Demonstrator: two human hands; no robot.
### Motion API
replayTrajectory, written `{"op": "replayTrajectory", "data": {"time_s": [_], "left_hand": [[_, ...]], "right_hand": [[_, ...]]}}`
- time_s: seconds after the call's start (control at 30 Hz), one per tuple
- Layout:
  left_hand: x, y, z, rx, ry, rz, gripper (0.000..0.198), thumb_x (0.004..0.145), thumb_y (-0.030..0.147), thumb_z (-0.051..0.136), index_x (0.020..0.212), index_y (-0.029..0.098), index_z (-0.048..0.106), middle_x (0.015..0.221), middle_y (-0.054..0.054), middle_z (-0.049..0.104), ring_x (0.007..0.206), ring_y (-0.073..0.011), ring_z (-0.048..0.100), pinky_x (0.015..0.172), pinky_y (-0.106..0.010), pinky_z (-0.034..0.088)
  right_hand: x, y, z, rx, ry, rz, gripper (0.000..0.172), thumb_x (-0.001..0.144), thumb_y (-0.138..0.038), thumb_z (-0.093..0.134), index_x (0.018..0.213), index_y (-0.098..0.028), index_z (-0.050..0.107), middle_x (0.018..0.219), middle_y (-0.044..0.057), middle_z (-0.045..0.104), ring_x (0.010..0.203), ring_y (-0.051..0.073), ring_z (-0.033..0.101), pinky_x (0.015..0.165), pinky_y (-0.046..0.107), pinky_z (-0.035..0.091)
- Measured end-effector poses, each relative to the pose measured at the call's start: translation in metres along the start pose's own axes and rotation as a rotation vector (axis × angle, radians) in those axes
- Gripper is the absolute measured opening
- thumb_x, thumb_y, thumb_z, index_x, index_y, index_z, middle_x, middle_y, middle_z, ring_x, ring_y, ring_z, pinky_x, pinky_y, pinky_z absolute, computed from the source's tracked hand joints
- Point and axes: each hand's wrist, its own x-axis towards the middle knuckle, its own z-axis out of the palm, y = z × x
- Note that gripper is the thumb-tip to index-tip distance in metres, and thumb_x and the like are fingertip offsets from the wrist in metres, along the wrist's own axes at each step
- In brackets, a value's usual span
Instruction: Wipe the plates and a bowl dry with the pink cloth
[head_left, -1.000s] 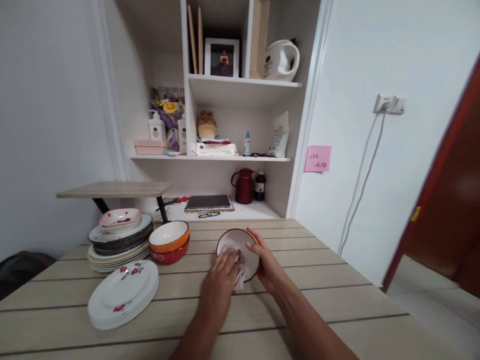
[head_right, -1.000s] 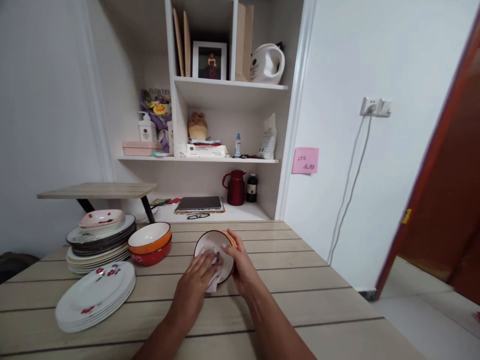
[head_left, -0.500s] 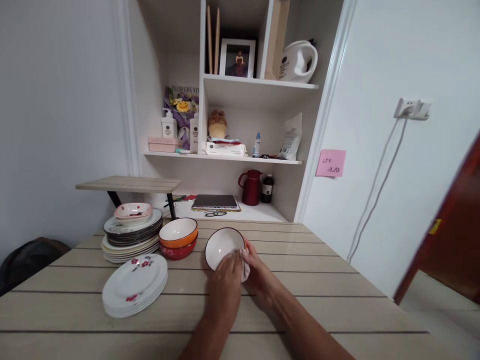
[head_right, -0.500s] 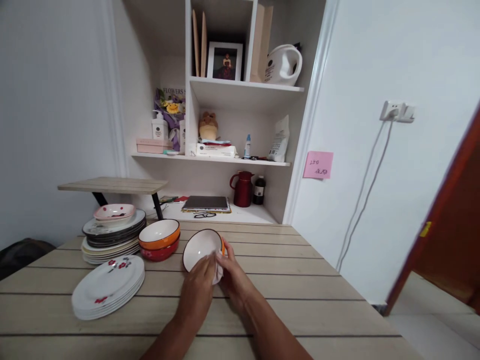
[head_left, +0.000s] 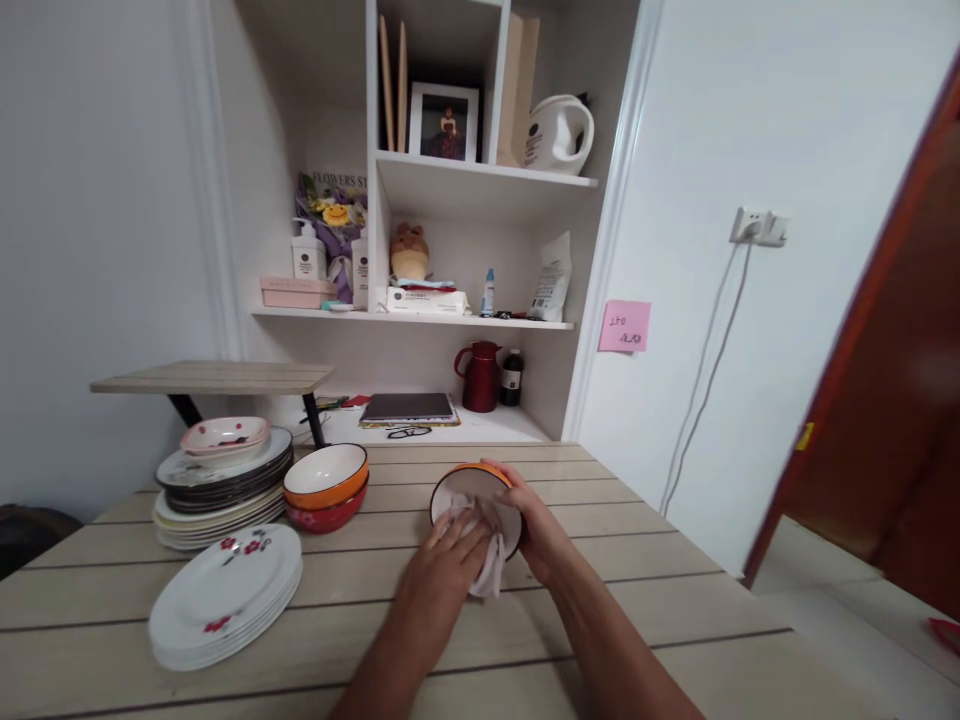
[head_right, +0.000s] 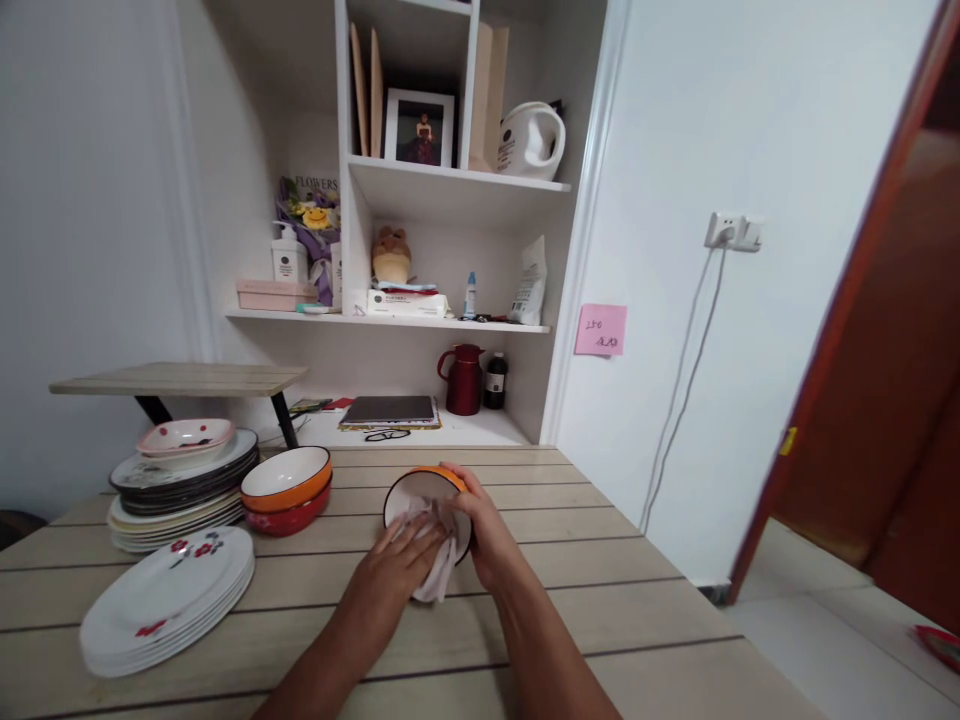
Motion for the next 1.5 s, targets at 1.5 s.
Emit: {"op": "replayTrajectory", "data": {"time_s": [1.5], "left_hand": [[-0.002, 0.013, -0.015, 0.160, 0.187, -0.081, 0.035, 0.091, 0.006, 0.043, 0.116, 0.017, 0.064, 0.126, -0.007, 0.067, 0.117, -0.0240, 0.062, 0.097, -0.038, 0.055]], "right_hand": [[-0.006, -0.004, 0.001, 0.061, -0.077, 0.083, 0.073, 0.068, -0.040, 0.080, 0.133, -0.035, 0.048, 0.121, 0.002, 0.065, 0.100, 0.023, 0.062, 0.084, 0.034, 0.045]]}}
